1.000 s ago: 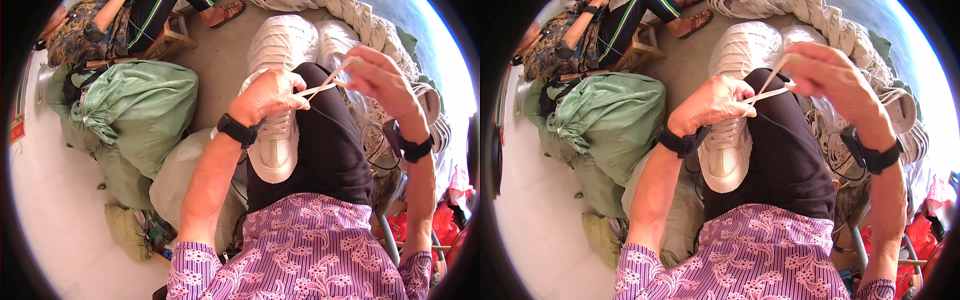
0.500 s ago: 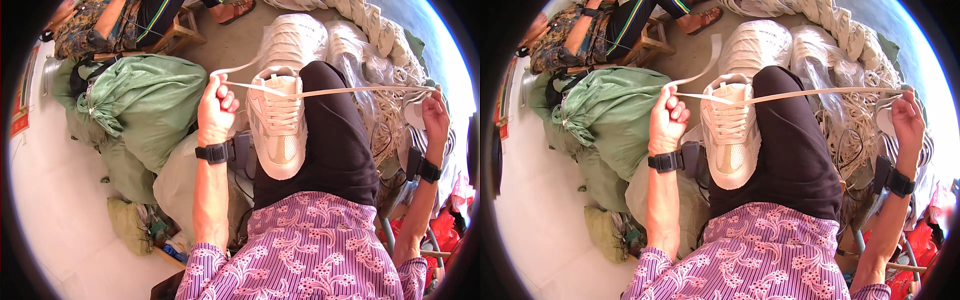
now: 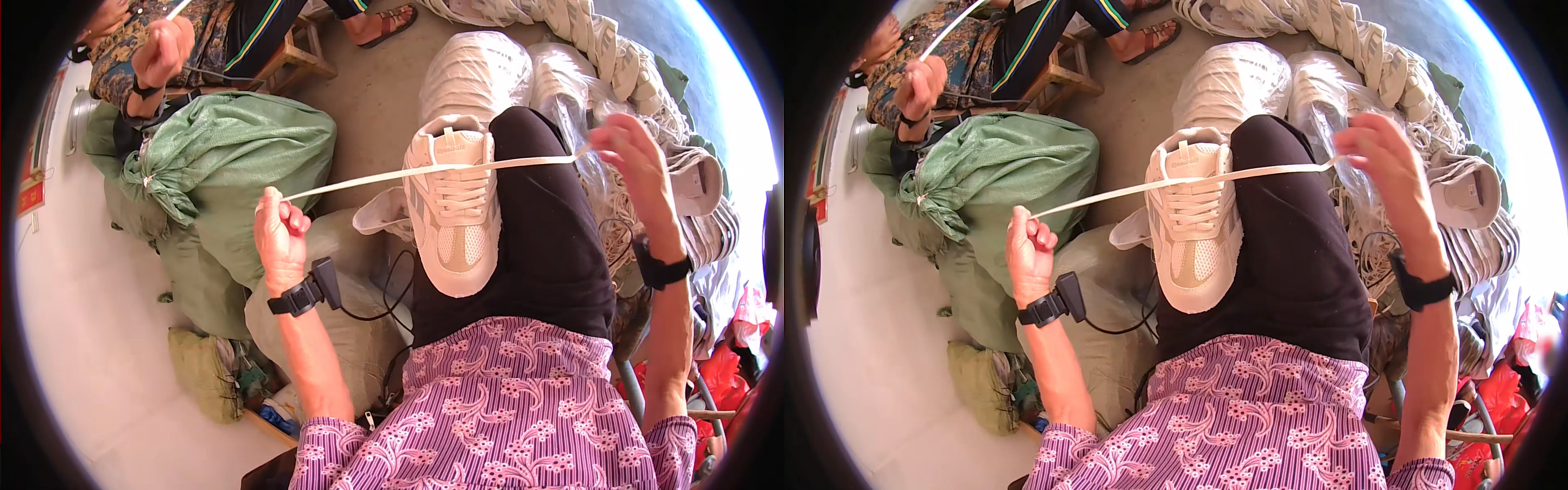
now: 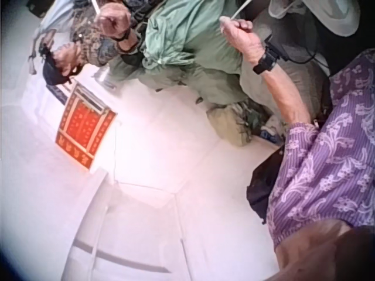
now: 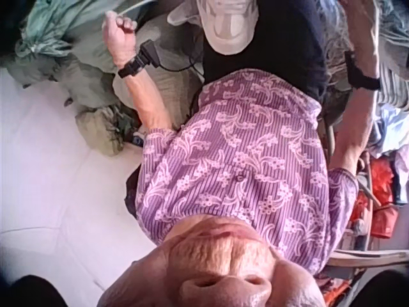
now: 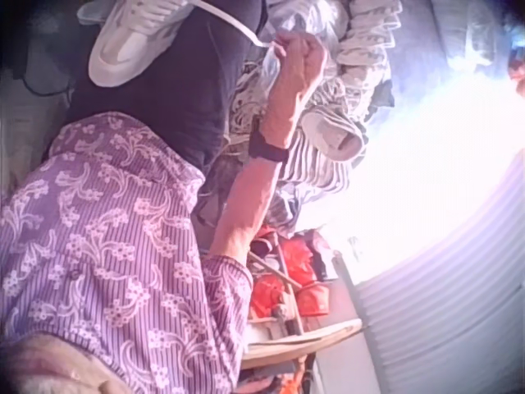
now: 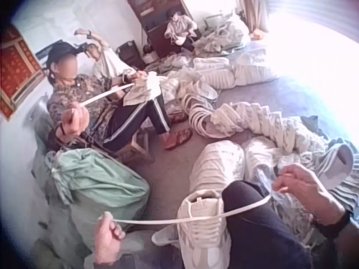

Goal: Lacing white athletic shoe components (tongues).

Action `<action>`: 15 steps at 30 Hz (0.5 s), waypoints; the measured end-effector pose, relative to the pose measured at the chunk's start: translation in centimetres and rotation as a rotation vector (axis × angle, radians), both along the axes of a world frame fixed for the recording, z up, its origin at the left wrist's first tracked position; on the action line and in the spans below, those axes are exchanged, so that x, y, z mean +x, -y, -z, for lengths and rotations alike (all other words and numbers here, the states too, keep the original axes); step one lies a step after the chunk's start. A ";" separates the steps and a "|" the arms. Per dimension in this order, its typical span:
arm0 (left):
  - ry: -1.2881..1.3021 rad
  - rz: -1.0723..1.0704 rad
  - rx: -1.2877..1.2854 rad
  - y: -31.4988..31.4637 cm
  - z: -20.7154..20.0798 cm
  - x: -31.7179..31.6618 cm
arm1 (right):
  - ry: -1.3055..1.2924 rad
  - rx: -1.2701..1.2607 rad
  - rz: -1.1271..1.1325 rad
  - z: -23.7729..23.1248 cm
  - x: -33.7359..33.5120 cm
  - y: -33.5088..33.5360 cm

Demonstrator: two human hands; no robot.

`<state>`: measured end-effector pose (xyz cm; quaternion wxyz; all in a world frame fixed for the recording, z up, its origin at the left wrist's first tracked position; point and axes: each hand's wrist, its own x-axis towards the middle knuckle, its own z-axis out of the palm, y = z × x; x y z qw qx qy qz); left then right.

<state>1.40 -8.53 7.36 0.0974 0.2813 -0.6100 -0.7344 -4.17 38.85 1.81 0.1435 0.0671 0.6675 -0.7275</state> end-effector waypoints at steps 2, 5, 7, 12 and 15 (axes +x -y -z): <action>0.138 0.008 -0.231 0.5 0.0 0.6 | 0.038 0.097 -0.081 -1.0 -1.1 3.7; 0.247 0.012 -0.498 1.2 0.6 1.3 | -0.148 0.398 -0.359 -1.0 -2.3 8.0; 0.299 -0.047 -0.574 1.7 1.0 1.8 | -0.701 0.771 -0.455 -0.7 -2.5 9.8; 0.272 -0.099 -0.423 3.1 2.0 2.6 | -0.822 0.917 -0.472 -0.8 -1.9 11.5; 0.250 -0.200 -0.213 4.3 2.3 2.9 | -0.792 1.018 -0.524 -1.3 -1.9 11.9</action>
